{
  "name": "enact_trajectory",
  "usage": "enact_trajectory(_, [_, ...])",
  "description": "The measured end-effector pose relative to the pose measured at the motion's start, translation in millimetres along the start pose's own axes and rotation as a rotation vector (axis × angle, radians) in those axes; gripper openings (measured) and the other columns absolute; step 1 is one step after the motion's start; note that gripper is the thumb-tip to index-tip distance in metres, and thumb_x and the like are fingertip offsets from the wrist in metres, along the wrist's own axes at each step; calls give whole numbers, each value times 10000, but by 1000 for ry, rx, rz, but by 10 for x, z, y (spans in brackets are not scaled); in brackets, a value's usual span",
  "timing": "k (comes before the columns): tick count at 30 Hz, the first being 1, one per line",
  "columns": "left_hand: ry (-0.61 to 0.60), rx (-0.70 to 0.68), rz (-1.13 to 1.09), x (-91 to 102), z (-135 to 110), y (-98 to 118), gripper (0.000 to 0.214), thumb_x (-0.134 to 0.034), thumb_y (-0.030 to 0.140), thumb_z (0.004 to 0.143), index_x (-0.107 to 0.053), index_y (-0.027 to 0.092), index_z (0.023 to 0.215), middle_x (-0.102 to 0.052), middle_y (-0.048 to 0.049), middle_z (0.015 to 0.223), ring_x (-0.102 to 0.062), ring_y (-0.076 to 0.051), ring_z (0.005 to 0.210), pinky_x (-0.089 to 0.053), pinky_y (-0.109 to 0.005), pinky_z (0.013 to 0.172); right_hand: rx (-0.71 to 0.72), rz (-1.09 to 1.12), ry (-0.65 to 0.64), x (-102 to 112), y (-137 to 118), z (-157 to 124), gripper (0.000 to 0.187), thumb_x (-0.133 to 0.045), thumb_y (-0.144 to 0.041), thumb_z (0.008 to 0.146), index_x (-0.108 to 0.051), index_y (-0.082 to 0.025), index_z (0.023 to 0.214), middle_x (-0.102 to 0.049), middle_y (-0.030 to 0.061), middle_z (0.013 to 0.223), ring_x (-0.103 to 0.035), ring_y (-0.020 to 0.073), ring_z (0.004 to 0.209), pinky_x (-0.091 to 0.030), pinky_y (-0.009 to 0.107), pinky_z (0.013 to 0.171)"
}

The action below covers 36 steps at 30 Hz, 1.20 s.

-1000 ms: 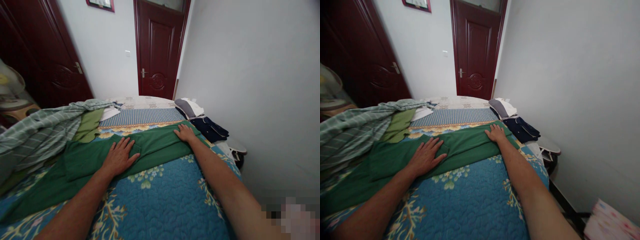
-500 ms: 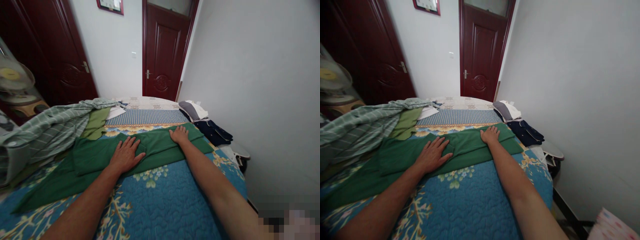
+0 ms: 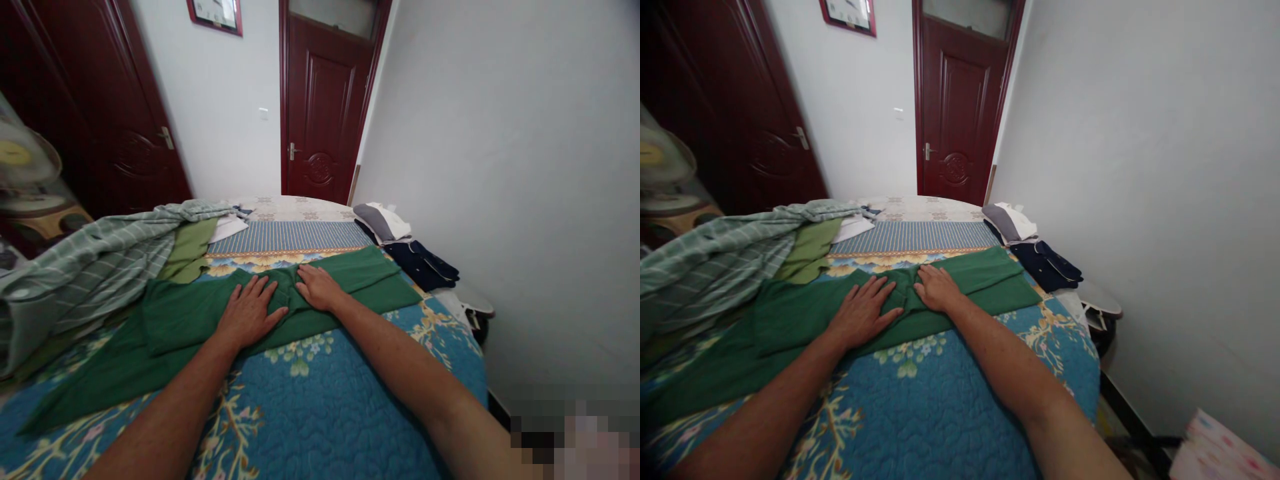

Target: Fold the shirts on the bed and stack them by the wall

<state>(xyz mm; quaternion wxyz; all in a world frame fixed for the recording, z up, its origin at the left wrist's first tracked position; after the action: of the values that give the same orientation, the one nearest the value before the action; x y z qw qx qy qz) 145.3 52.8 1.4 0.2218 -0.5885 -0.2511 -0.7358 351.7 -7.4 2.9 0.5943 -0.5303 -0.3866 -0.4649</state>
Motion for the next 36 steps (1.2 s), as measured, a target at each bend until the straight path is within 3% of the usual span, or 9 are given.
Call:
enact_trajectory(5, [-8,-5,19,22,-8,15,816,-443,710,1021,-513,191,1647,-378,-127,1766,-264,-382,1659,-229,-640,1315,-134,-66,-2,105,449,-44,672,-389,-587,1113,-431,-217,1673,-343,120,1776,-278,296,1651,-203,582,1338])
enact_trajectory(11, [-33,5,10,19,-20,6,827,-442,727,1014,-494,213,1660,-372,-112,1772,-251,-377,1664,-219,-626,1325,-478,-172,28,375,1526,-260,714,-309,-617,1121,-393,-188,1686,-316,149,1783,-259,302,1649,-192,614,1320])
enact_trajectory(14, [-33,8,10,23,-29,6,832,-438,732,1012,-485,217,1664,-358,-107,1778,-240,-367,1669,-217,-612,1328,-616,-230,43,496,2012,-411,730,-292,-599,1123,-406,-141,1679,-325,172,1774,-273,311,1642,-180,553,1330])
enact_trajectory(17, [-36,18,5,31,-33,11,826,-435,737,1011,-485,232,1663,-345,-103,1785,-232,-359,1673,-206,-601,1332,-667,-254,60,568,2295,-499,760,-279,-587,1119,-429,-82,1666,-348,196,1759,-310,306,1630,-214,447,1328])
enact_trajectory(20, [-42,20,-3,31,-29,21,819,-447,735,1007,-488,243,1660,-342,-104,1786,-233,-359,1672,-192,-598,1334,-687,-267,94,596,2370,-539,750,-283,-566,1117,-465,-60,1641,-396,205,1730,-370,301,1598,-280,407,1301])
enact_trajectory(23, [-39,14,-9,23,-26,21,812,-449,730,1010,-489,244,1660,-347,-107,1784,-234,-362,1671,-195,-602,1332,-654,-329,172,607,2282,-573,679,-286,-496,1123,-559,-58,1564,-442,215,1697,-390,296,1577,-285,396,1294])
enact_trajectory(29, [-1,-9,-11,145,-87,69,742,-508,638,1028,-466,270,1671,-368,-98,1776,-253,-360,1665,-190,-621,1333,-575,-302,126,468,1989,-640,631,-316,-498,1128,-573,-106,1551,-468,197,1685,-360,315,1588,-233,522,1312])
enact_trajectory(32, [39,-106,-9,296,-52,352,677,-484,586,1059,-484,263,1655,-379,-88,1772,-234,-320,1675,-135,-589,1358,-542,-261,90,394,1903,-630,645,-328,-532,1126,-510,-143,1607,-416,176,1728,-344,300,1603,-218,566,1314])
enact_trajectory(36, [37,-235,-14,292,296,1031,738,-428,631,1071,-438,219,1684,-369,-108,1775,-225,-308,1678,-102,-535,1374,-517,-249,90,354,1900,-622,666,-315,-540,1120,-495,-139,1620,-398,173,1739,-337,299,1611,-215,570,1318])
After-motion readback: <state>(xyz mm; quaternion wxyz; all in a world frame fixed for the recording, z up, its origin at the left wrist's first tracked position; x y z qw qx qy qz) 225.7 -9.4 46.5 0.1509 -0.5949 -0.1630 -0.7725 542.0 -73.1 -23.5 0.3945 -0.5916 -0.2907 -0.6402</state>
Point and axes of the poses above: each hand's wrist, its own z-axis towards the middle knuckle, its own x-axis out of the back of the hand, y = z × x, the point moved 4 cm from there along z, towards the middle knuckle
